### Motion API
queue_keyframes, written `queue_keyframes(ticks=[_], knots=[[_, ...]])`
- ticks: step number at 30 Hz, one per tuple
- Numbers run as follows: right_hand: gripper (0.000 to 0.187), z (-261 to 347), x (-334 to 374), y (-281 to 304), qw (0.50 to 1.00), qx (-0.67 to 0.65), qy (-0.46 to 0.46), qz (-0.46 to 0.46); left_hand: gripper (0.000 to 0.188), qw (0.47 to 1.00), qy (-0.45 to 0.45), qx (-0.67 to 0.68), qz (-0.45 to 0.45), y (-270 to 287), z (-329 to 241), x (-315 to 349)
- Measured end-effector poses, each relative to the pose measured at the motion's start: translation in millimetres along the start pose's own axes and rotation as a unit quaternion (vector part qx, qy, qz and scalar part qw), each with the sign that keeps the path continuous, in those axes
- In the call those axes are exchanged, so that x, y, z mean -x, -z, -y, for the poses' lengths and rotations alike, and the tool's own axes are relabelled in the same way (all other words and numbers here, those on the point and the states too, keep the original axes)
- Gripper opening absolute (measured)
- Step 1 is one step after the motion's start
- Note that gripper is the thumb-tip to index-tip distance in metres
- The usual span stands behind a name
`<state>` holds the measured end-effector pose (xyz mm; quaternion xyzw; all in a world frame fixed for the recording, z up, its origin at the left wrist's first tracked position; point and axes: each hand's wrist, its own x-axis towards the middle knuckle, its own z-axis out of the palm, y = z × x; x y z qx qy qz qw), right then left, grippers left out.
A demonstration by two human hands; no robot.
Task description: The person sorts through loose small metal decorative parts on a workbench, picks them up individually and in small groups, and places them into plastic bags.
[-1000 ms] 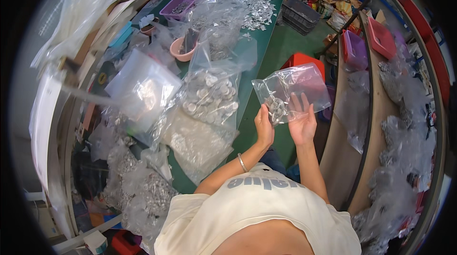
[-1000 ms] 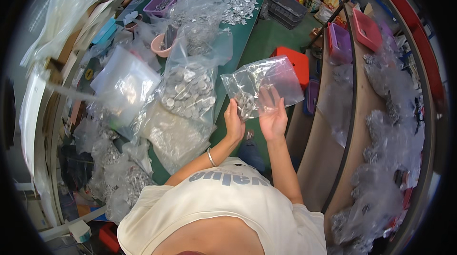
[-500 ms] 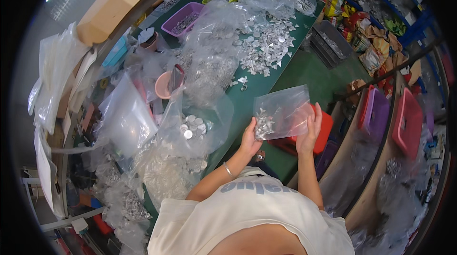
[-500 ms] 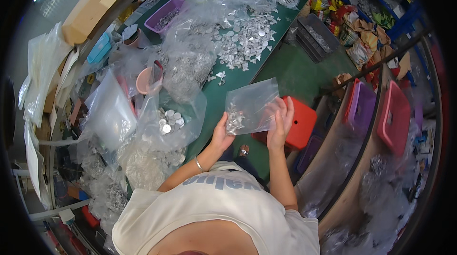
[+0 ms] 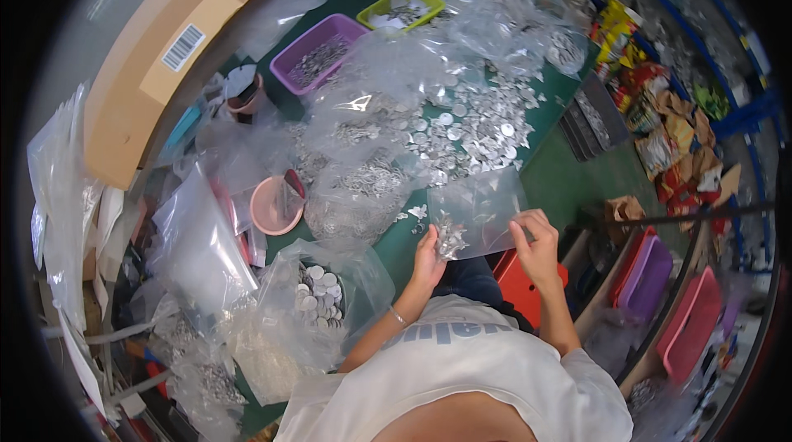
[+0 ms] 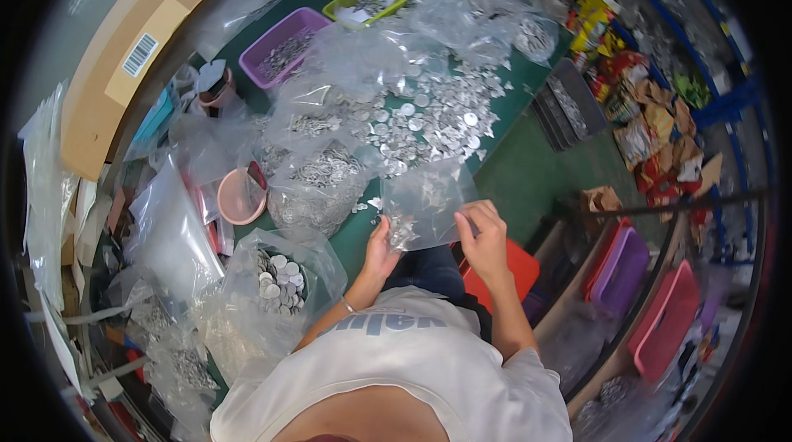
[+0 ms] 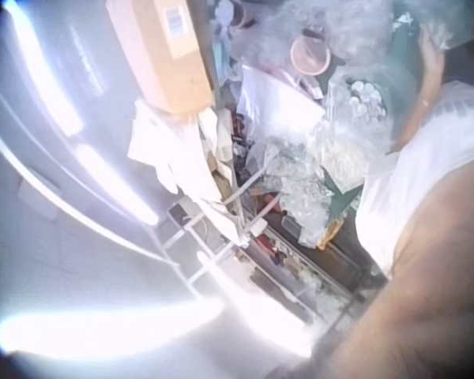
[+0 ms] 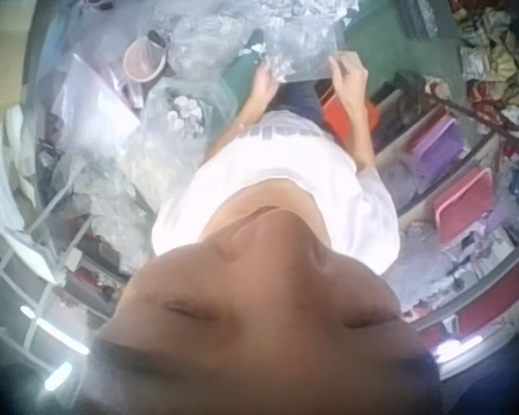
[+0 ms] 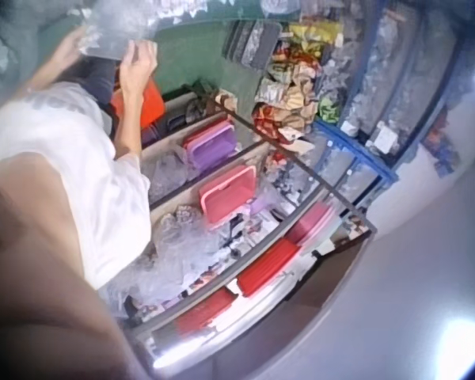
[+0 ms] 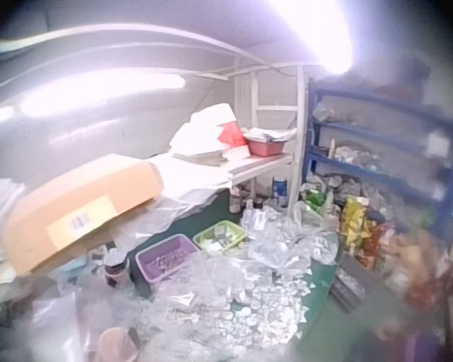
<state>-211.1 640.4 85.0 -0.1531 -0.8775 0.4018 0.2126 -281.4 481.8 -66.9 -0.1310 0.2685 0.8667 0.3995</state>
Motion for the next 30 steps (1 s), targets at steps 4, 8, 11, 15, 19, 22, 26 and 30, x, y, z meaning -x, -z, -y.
queue_keyframes(ticks=[4, 8, 11, 15, 19, 22, 26, 30], knots=[[0.019, -33.1, -35.8, 7.6, 0.872, -0.393, -0.195, 0.218, 0.035, 0.999, -0.023, 0.009, -0.044, -7.2, -2.5, -23.2], [0.025, -68.8, -94.3, 5.9, 0.748, -0.442, -0.335, 0.365, 0.037, 0.998, -0.043, 0.010, -0.050, 5.2, 1.7, -53.1], [0.035, -106.7, -121.9, -13.3, 0.798, -0.318, -0.249, 0.447, 0.038, 0.996, -0.060, -0.014, -0.066, -1.6, 5.2, -73.0], [0.041, -142.9, -162.0, -31.4, 0.775, -0.250, -0.136, 0.565, 0.033, 0.983, -0.106, -0.018, -0.150, -24.6, 18.6, -102.8], [0.040, -202.6, -194.1, -48.3, 0.647, -0.308, -0.244, 0.653, 0.031, 0.955, -0.145, -0.103, -0.237, -46.1, 23.9, -132.3], [0.043, -220.7, -212.2, -56.3, 0.611, -0.412, -0.299, 0.606, 0.032, 0.930, -0.142, -0.189, -0.281, -56.1, 21.5, -142.6], [0.050, -243.2, -209.1, -67.6, 0.594, -0.486, -0.312, 0.560, 0.034, 0.893, -0.164, -0.254, -0.333, -94.5, 15.5, -154.2], [0.044, -238.1, -212.8, -78.6, 0.507, -0.566, -0.364, 0.539, 0.035, 0.808, -0.207, -0.410, -0.370, -105.8, 21.7, -170.0]])
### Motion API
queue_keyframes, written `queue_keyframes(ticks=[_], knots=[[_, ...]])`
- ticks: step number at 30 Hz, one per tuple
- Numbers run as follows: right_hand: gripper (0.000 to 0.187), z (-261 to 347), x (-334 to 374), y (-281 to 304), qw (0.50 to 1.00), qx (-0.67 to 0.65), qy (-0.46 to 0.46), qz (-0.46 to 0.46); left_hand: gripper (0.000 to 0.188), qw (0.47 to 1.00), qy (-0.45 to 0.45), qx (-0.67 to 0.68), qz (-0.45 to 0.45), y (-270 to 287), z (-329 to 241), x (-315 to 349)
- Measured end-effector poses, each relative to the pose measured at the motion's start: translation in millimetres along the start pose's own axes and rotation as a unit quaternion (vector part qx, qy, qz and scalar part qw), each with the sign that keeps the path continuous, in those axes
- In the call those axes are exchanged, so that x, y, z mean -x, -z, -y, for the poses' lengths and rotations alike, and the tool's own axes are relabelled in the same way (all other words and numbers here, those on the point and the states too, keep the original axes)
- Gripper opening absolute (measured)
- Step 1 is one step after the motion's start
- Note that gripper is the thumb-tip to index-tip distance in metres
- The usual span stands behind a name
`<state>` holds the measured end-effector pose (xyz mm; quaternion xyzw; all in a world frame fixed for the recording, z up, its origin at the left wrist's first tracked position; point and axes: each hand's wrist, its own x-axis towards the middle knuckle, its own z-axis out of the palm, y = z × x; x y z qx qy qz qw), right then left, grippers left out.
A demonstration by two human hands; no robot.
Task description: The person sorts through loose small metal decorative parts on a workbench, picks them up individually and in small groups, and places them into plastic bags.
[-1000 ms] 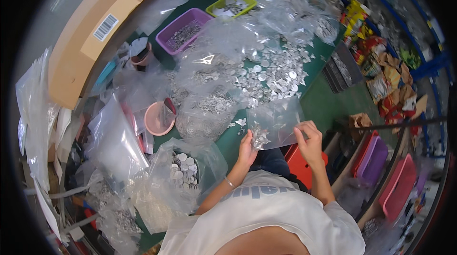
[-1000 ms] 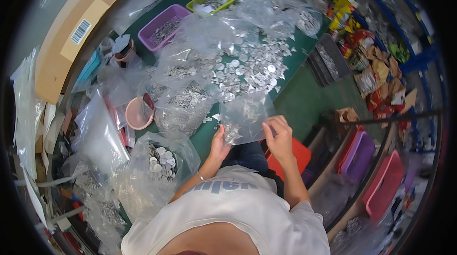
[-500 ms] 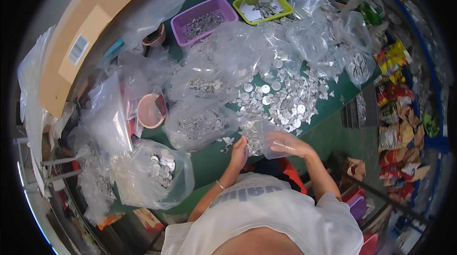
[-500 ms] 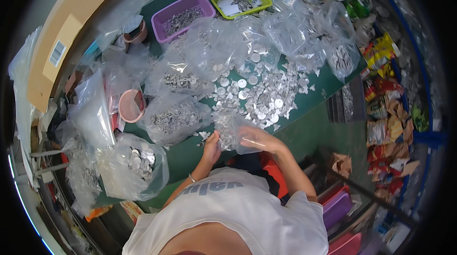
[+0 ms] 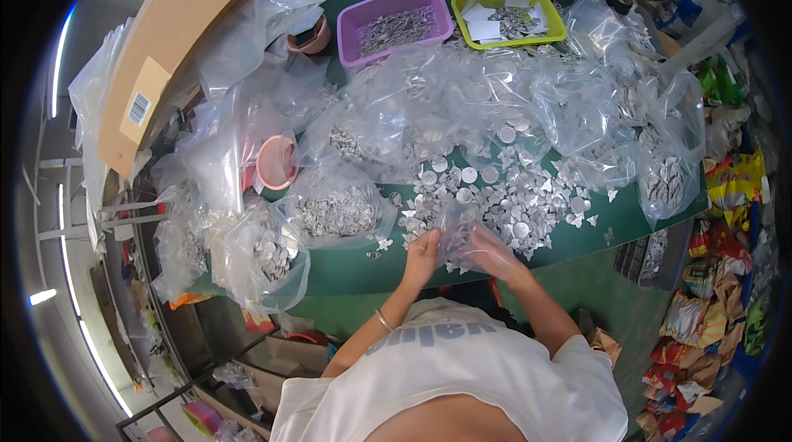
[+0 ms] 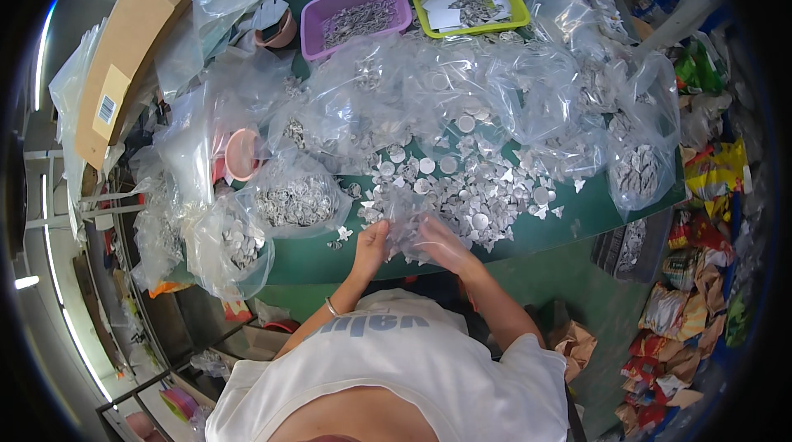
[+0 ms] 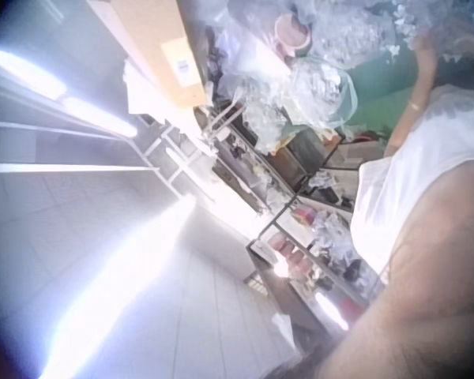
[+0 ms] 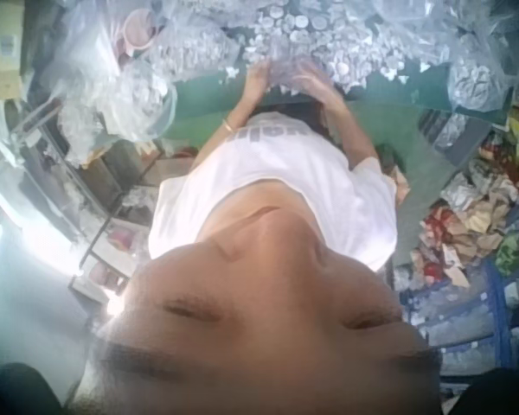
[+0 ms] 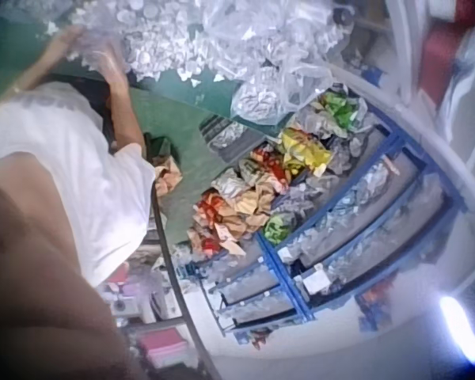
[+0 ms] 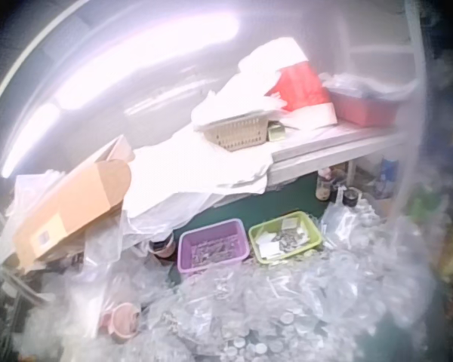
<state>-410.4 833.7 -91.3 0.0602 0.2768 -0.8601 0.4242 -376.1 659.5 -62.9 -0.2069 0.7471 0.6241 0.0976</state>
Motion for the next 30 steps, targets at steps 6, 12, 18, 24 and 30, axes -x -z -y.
queue_keyframes(ticks=[6, 12, 18, 24, 30], knots=[[0.039, -4.2, -30.6, 18.2, 0.970, -0.236, -0.054, 0.008, 0.036, 0.984, -0.104, -0.142, -0.020, -8.1, -66.0, -7.1], [0.031, 4.0, -59.0, 17.4, 0.974, -0.218, -0.053, -0.041, 0.040, 1.000, 0.000, 0.027, -0.005, 10.1, -40.1, -31.4], [0.027, 17.8, -62.3, 5.5, 0.958, -0.281, -0.050, -0.020, 0.039, 0.984, 0.022, 0.176, -0.037, 12.8, -41.4, -31.2], [0.039, 14.6, -63.1, 6.6, 0.989, -0.146, -0.020, 0.005, 0.041, 0.966, 0.034, 0.251, -0.046, 6.9, -37.7, -27.8], [0.046, 15.9, -56.7, 11.3, 0.978, -0.204, -0.033, 0.041, 0.040, 0.949, 0.066, 0.306, -0.021, 16.9, -53.1, -27.0]])
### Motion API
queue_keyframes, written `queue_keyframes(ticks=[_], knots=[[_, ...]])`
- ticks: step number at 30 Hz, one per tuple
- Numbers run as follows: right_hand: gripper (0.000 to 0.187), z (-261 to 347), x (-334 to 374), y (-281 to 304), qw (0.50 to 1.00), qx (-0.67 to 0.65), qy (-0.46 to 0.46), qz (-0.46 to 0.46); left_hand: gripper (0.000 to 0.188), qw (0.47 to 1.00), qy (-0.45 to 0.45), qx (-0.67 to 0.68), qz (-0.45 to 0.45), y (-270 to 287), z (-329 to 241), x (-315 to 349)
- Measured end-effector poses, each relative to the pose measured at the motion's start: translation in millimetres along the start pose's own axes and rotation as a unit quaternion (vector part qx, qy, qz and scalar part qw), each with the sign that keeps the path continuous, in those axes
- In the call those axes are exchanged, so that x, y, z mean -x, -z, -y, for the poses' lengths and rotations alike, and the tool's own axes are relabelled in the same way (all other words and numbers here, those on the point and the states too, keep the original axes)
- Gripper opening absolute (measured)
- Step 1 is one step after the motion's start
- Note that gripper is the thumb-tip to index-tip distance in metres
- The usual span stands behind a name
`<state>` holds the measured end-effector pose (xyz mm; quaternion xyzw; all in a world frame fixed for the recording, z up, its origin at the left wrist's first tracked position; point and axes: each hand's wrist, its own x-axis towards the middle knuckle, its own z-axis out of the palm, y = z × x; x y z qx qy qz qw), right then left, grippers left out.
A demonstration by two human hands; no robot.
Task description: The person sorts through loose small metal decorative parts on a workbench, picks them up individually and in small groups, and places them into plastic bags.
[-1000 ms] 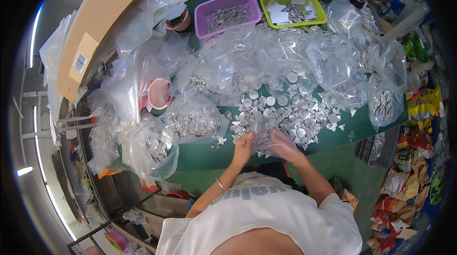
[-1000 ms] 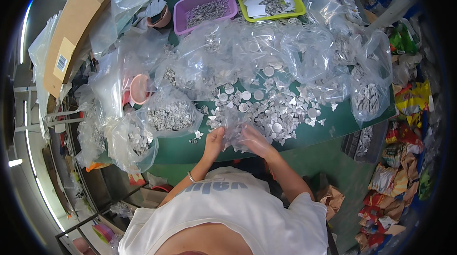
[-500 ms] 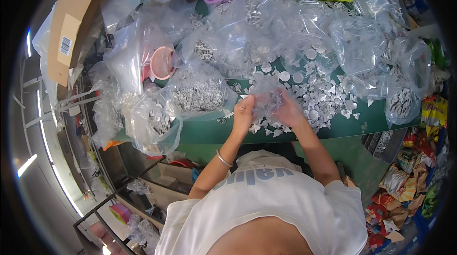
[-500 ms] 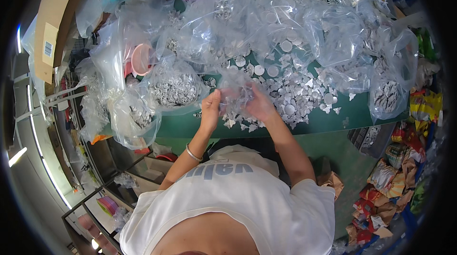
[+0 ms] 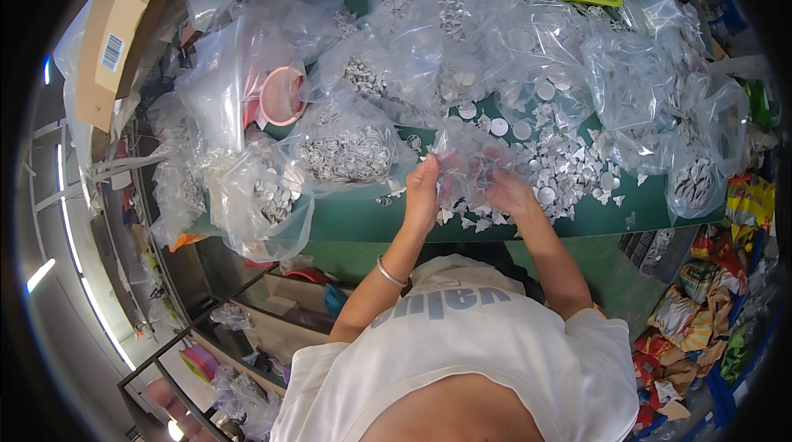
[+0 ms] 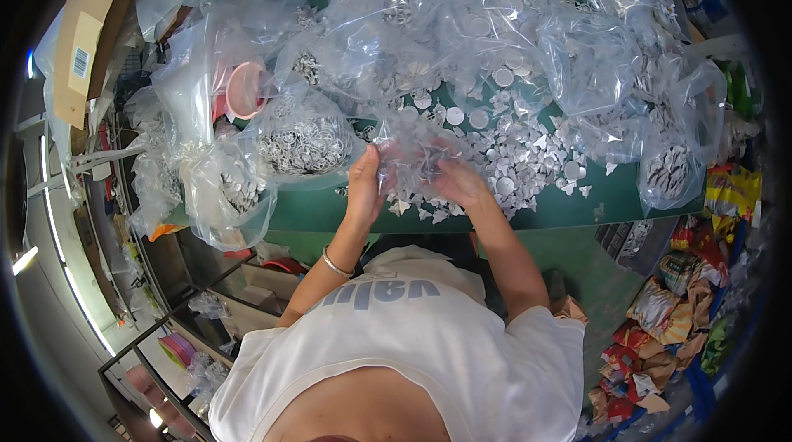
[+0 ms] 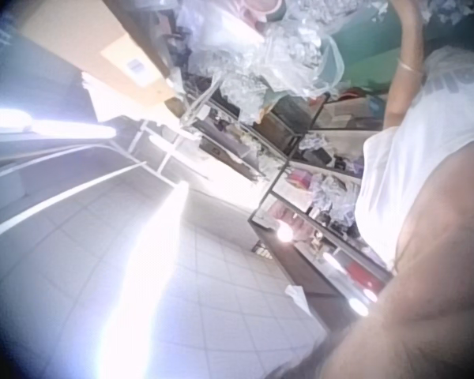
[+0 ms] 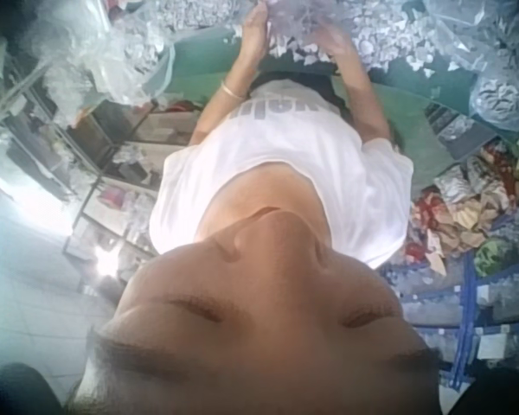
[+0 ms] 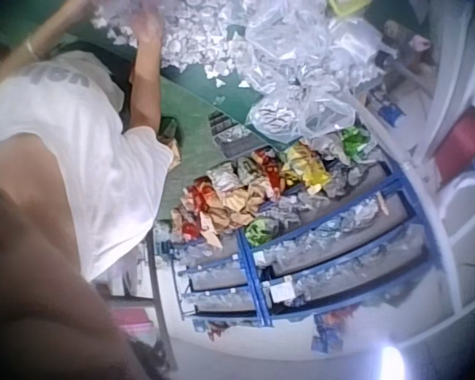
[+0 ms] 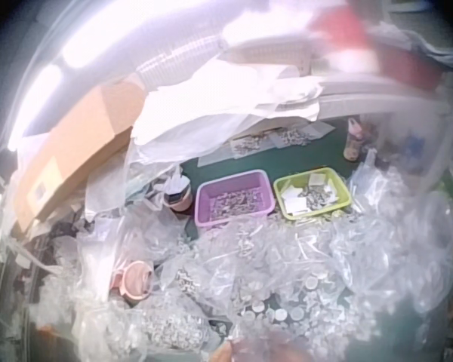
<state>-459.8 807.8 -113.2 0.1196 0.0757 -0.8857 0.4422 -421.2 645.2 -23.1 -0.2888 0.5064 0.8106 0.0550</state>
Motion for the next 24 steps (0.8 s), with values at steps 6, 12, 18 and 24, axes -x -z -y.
queue_keyframes(ticks=[6, 12, 18, 24], knots=[[0.052, -0.5, 4.9, -3.7, 0.993, 0.110, 0.011, -0.028, 0.038, 0.999, 0.014, 0.010, -0.048, 3.2, -1.4, 1.5], [0.054, 2.3, 10.7, -25.6, 0.968, 0.237, -0.035, -0.075, 0.037, 0.998, 0.000, 0.061, -0.014, -5.0, 11.6, 4.9], [0.043, 10.1, 14.0, -36.8, 0.961, 0.267, 0.019, -0.070, 0.037, 0.999, -0.025, 0.040, -0.019, 9.2, 22.4, -2.0], [0.036, 28.1, 15.8, -20.4, 0.873, 0.448, 0.049, -0.188, 0.037, 0.983, 0.002, -0.162, -0.090, 53.8, 74.5, -16.5]])
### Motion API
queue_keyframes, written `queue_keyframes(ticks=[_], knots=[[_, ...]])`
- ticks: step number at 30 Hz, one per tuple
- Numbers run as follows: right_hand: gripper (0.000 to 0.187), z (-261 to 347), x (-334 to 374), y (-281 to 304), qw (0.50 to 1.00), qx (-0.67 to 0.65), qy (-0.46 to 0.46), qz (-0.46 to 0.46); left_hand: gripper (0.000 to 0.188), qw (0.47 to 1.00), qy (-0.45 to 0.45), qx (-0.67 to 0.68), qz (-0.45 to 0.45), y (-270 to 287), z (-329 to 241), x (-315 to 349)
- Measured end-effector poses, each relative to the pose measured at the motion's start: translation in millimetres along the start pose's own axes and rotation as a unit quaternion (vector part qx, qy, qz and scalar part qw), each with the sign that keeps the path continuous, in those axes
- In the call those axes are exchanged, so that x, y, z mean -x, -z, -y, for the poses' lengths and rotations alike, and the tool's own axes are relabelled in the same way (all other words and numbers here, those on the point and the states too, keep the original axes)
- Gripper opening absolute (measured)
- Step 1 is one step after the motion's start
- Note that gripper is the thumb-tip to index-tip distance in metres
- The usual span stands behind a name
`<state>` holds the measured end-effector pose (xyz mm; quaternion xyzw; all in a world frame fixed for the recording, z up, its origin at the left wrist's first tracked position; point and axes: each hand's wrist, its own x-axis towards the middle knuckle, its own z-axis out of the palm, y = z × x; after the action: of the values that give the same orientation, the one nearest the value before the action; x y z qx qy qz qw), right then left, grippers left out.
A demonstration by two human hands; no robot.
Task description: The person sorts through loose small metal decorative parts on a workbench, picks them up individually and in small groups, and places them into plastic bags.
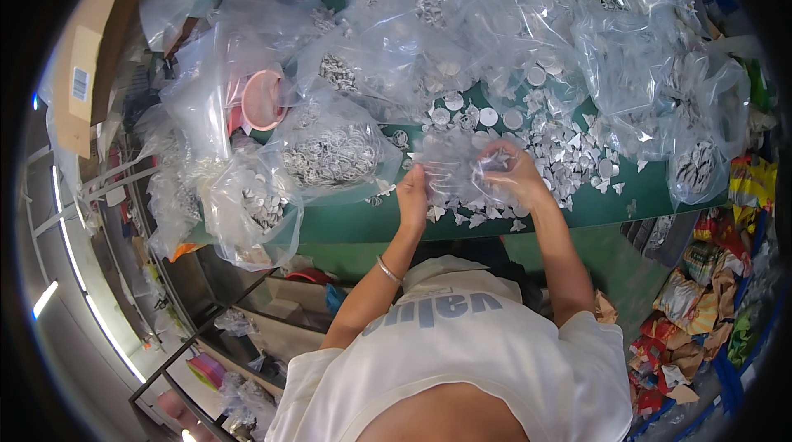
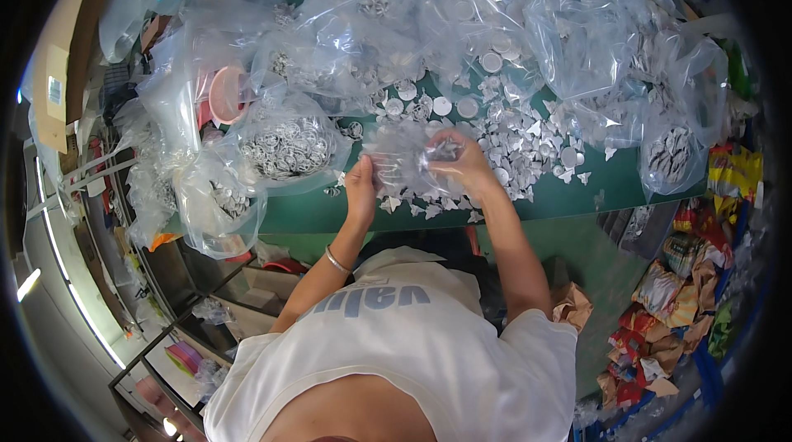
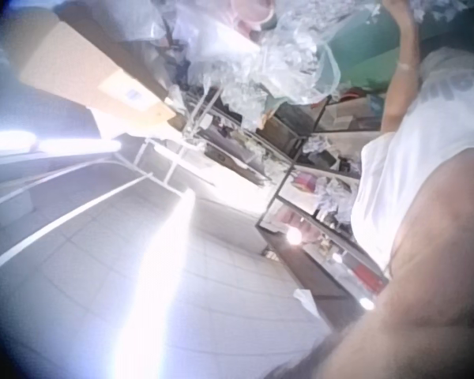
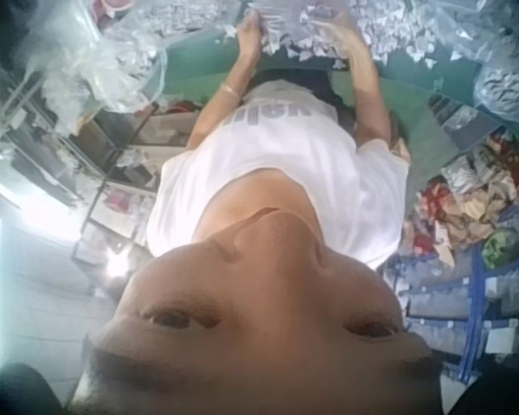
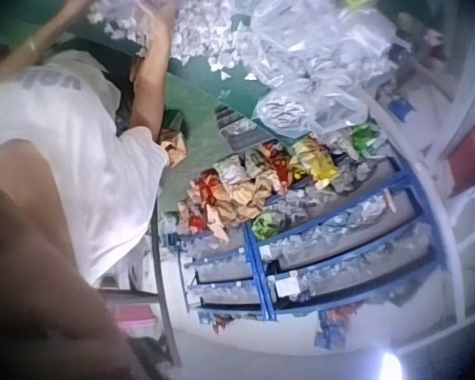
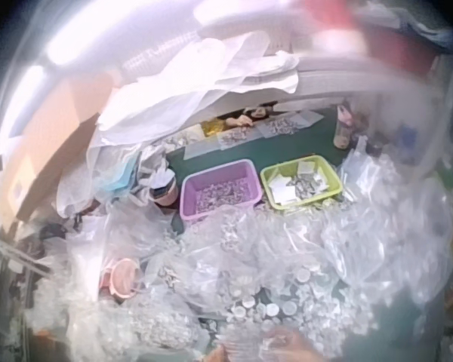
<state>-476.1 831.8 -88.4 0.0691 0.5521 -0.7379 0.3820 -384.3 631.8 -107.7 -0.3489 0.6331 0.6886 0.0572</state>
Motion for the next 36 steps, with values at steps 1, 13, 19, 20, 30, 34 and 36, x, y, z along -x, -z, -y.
queue_keyframes(ticks=[1, 13, 19, 20, 30, 34, 36], knots=[[0.034, -2.2, -4.0, 4.0, 1.000, 0.004, 0.010, -0.028, 0.037, 1.000, -0.009, -0.025, -0.015, 2.6, 6.7, -3.8], [0.038, 40.5, 26.3, 53.1, 0.992, -0.090, 0.055, -0.063, 0.031, 0.930, -0.202, -0.291, -0.094, -17.1, -112.0, -6.3], [0.038, 73.1, 26.2, 34.9, 0.985, -0.151, 0.088, 0.003, 0.024, 0.978, -0.155, -0.123, 0.059, -28.0, -169.4, -54.8], [0.038, 78.2, 23.2, 30.3, 0.984, -0.156, 0.087, 0.007, 0.027, 0.983, -0.153, -0.071, 0.067, -35.7, -186.2, -51.2], [0.037, 123.7, -23.4, -10.4, 0.979, -0.133, 0.130, 0.082, 0.022, 0.980, -0.201, -0.006, -0.006, -28.7, -277.3, -60.3], [0.036, 141.2, -23.0, -25.0, 0.969, -0.165, 0.149, 0.106, 0.025, 0.970, -0.221, -0.104, 0.001, -13.6, -255.9, -34.6], [0.036, 147.5, -29.4, -43.0, 0.965, -0.171, 0.147, 0.133, 0.026, 0.952, -0.273, -0.135, 0.011, -16.0, -250.3, -21.2]])
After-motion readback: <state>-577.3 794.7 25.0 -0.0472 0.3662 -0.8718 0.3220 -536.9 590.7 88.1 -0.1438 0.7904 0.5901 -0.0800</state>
